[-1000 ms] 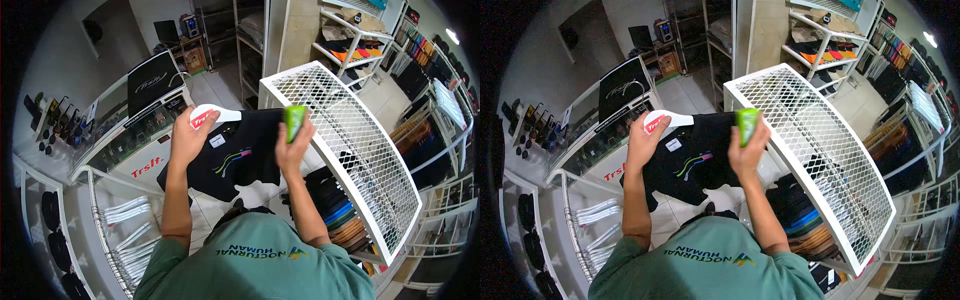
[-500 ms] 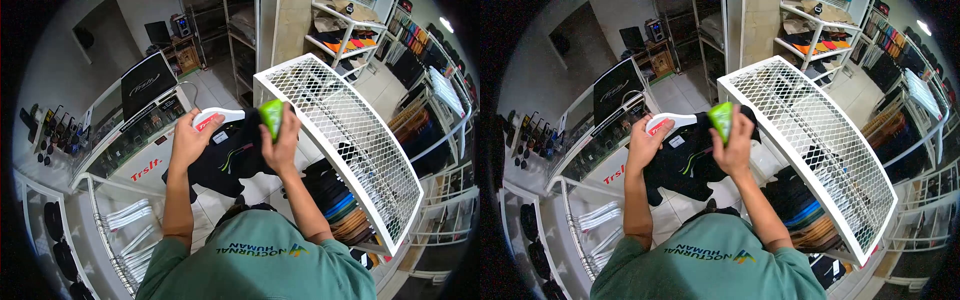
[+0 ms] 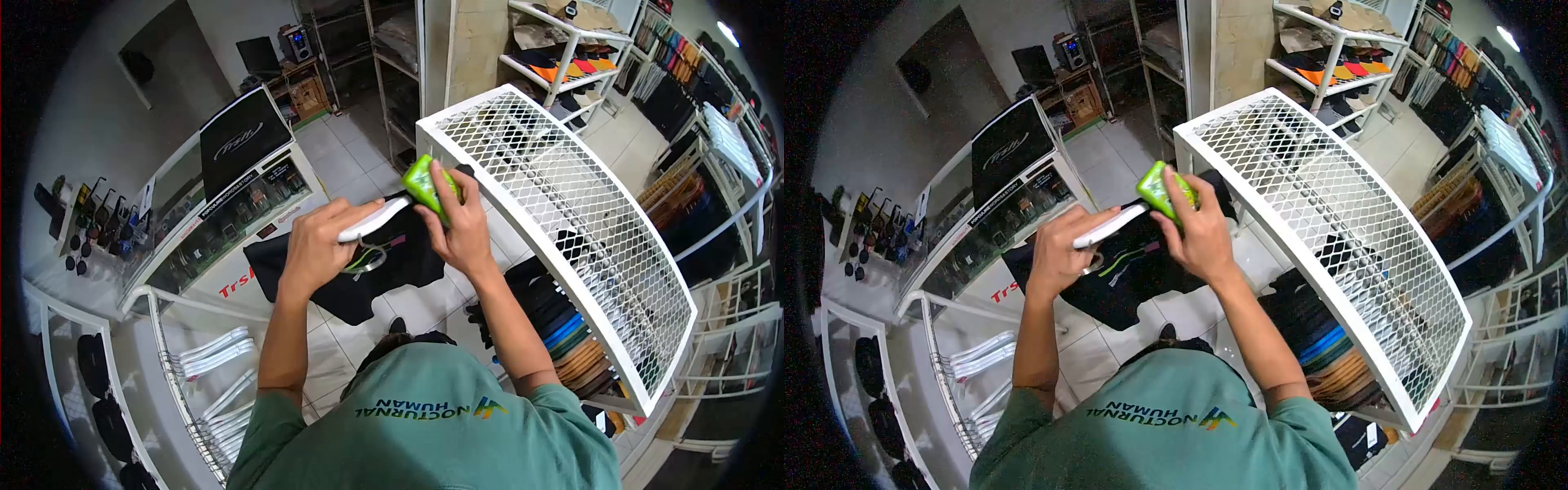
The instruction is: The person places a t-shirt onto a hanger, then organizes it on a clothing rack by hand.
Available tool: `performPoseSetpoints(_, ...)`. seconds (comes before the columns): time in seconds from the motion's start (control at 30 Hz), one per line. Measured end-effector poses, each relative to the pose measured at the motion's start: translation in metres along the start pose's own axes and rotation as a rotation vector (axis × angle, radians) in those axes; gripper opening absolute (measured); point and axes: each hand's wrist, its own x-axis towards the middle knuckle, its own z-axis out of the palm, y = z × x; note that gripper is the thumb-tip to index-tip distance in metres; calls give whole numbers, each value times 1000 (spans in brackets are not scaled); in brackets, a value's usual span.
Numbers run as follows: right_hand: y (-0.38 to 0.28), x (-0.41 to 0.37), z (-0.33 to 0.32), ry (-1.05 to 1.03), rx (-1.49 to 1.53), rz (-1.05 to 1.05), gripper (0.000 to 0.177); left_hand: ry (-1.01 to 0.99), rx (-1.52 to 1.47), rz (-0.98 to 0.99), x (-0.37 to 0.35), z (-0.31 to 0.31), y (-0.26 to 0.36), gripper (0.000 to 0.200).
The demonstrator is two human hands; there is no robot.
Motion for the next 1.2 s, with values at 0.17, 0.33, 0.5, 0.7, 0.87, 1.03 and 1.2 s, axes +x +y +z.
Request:
performPoseSetpoints(0.17, 101, -24, 8, 89, -193, 438, 60, 33, 258, 126, -12, -5, -11, 61)
performPoseSetpoints(0.33, 24, 7, -19, 13, 53, 186, 60, -115, 354, 219, -14, -6, -4, 66)
performPoseSetpoints(0.5, 45, 7, -6, -113, 5, 119, 63, -88, 409, 316, -17, 0, -10, 58)
performPoseSetpoints(0.7, 65, 12, -22, 11, -97, 340, 60, -62, 435, 295, -25, -3, -16, 56)
performPoseSetpoints(0.87, 13, 15, -18, -220, 53, 63, 61, -37, 426, 364, -24, 1, -19, 58)
performPoseSetpoints(1.03, 78, 21, -29, -59, -305, 385, 57, -10, 420, 346, -26, -3, -21, 59)
performPoseSetpoints(1.2, 3, 20, -33, -241, 47, 118, 62, -40, 413, 366, -20, 4, -20, 59)
